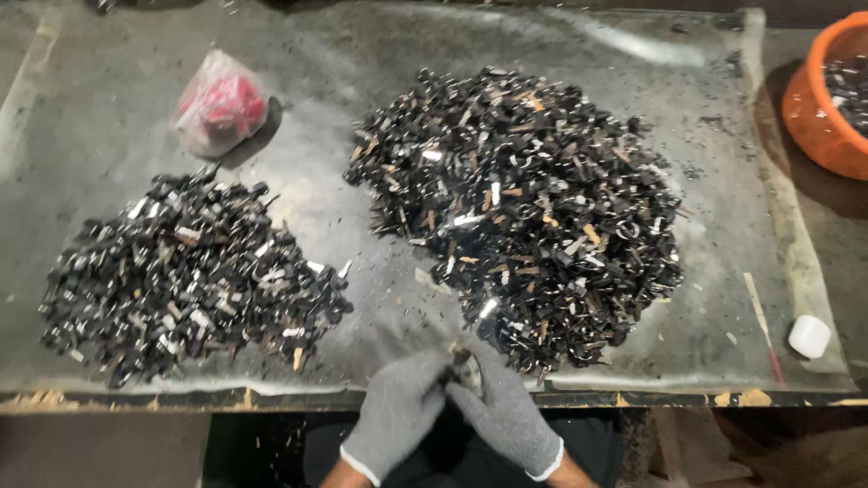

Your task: The person, wearing gray gloves, picks small black metal components one at a time from a large pile on a work table and places selected pieces into a separate growing pile beside it, continuously sorting through the heap.

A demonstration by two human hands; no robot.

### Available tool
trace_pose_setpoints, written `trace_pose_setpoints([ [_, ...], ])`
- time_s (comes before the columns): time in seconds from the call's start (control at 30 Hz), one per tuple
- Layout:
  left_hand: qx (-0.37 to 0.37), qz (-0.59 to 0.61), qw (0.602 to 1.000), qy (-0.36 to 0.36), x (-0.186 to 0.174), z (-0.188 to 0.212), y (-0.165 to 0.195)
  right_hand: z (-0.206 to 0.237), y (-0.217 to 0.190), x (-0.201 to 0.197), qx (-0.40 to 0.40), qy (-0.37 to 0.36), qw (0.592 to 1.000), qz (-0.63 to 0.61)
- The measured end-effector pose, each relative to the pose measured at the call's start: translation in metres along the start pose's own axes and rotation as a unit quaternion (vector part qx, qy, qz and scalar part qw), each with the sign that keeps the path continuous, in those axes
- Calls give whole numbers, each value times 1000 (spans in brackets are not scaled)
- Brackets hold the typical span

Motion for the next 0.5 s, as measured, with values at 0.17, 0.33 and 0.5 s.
trace_pose_setpoints([
  [0.17, -190, 85, 960, -186, 31, 17, -4, 30, 34, 10, 347, -160, 909, -164],
  [0.33, -59, 89, 986, -131, 28, 18, 12, 53, 69, 7, 267, -112, 949, -121],
  [0.5, -97, 118, 976, -153, 29, 16, 13, 56, 102, 7, 172, 0, 985, -17],
])
Point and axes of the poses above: each hand's wrist, its own z-axis away from the middle knuckle, its own x-axis out of the palm, y = z × x, the point moved 5 cm from there along -z, towards the middle knuckle, and after that the axes turned 1 degree about y, right-handed, at the moved point
